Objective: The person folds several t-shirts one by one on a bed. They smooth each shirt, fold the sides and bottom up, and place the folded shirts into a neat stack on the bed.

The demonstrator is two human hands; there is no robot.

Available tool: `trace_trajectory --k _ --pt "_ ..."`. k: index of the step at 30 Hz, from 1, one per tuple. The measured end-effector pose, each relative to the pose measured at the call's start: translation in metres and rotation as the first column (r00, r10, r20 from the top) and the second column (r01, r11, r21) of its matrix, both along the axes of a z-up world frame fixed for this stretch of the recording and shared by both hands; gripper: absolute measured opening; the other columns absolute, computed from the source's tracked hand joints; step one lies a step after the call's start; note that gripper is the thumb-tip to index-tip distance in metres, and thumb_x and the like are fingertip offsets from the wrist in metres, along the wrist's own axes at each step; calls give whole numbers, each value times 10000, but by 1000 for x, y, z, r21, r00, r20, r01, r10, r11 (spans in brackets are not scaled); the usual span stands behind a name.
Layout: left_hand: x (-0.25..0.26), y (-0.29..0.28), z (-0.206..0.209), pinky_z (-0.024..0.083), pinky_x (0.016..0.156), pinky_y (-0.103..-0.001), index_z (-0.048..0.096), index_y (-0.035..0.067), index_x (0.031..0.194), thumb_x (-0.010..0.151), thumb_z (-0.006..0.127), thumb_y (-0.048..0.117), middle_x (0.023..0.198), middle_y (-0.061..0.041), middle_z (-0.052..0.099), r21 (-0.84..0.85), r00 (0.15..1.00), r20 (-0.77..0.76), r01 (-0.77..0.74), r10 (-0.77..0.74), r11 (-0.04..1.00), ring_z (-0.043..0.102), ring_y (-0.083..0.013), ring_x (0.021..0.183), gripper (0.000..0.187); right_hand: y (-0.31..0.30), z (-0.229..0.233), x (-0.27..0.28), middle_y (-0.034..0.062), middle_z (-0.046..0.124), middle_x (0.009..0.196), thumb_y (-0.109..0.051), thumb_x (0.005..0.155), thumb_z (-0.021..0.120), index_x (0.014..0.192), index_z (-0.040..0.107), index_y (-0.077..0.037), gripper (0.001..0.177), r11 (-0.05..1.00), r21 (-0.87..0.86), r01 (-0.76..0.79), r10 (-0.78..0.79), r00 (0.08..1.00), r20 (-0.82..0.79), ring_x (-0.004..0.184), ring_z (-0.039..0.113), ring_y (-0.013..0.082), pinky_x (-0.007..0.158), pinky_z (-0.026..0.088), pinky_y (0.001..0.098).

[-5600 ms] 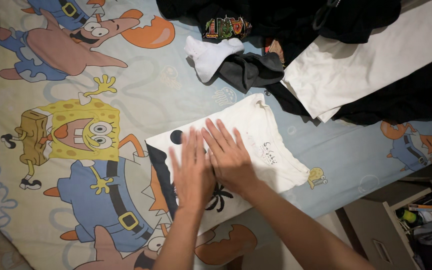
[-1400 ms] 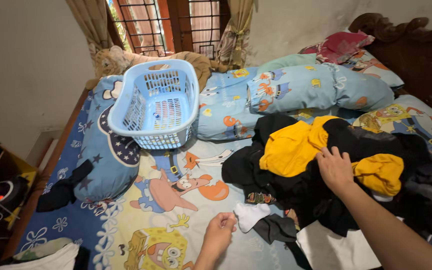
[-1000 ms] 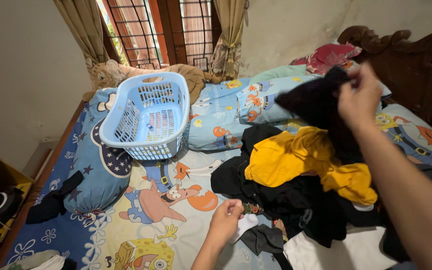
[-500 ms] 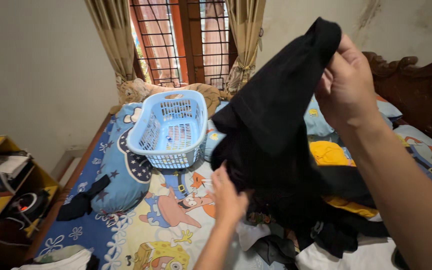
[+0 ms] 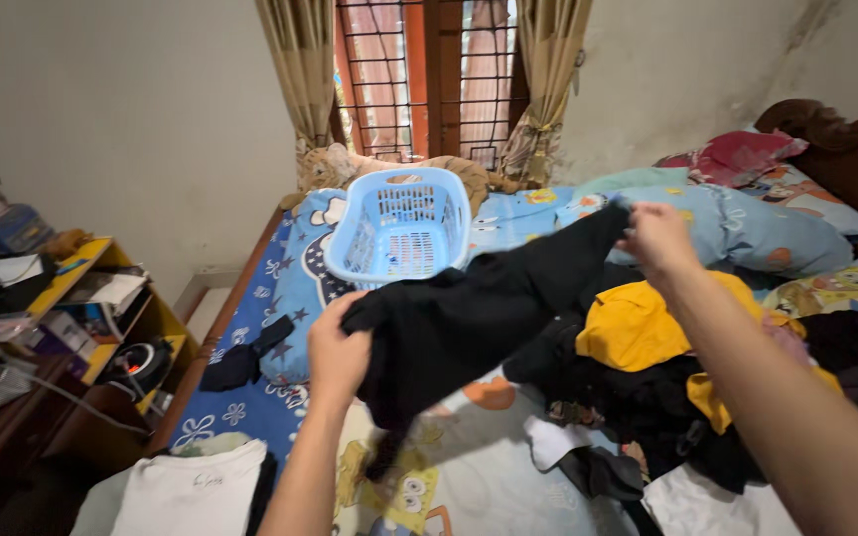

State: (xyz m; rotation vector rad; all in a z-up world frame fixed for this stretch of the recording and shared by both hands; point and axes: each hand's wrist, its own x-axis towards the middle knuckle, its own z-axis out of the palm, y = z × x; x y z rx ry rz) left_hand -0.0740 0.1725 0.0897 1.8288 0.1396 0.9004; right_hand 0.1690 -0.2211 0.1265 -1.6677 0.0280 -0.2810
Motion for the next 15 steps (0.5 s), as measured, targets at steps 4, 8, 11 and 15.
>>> trace_trajectory --k 4,8,11,15 --pt "3 -21 17 560 857 -331 752 76 1069 834 653 90 982 -164 782 59 998 -15 56 -56 997 763 -286 949 255 80 -47 -59 105 562 1019 -153 819 812 1102 678 -28 337 840 -537 76 210 867 451 825 625 204 708 533 349" --pt "1 -41 20 569 812 -360 749 80 1070 818 657 89 943 -192 763 157 990 -141 50 -28 986 753 -325 916 268 178 -85 -158 -6 686 898 -229 773 846 1063 649 -93 377 569 -291 -769 763 626 -163 816 642 98 732 551 282" --pt "-6 -35 21 568 807 -378 745 87 1058 769 659 72 901 -198 759 178 952 -258 217 -167 960 749 -350 881 302 217 -97 -188 7 706 843 -139 841 729 1043 668 -47 230 712 -201 -673 674 735 -75 753 659 112 700 554 289" --pt "-19 -3 24 593 779 -371 758 115 1037 746 637 75 900 -158 795 -5 924 -251 296 -288 955 791 -328 859 317 221 -107 -195 -7 658 826 -89 925 702 1039 712 -26 131 653 95 -751 757 651 -62 709 577 81 681 500 269"
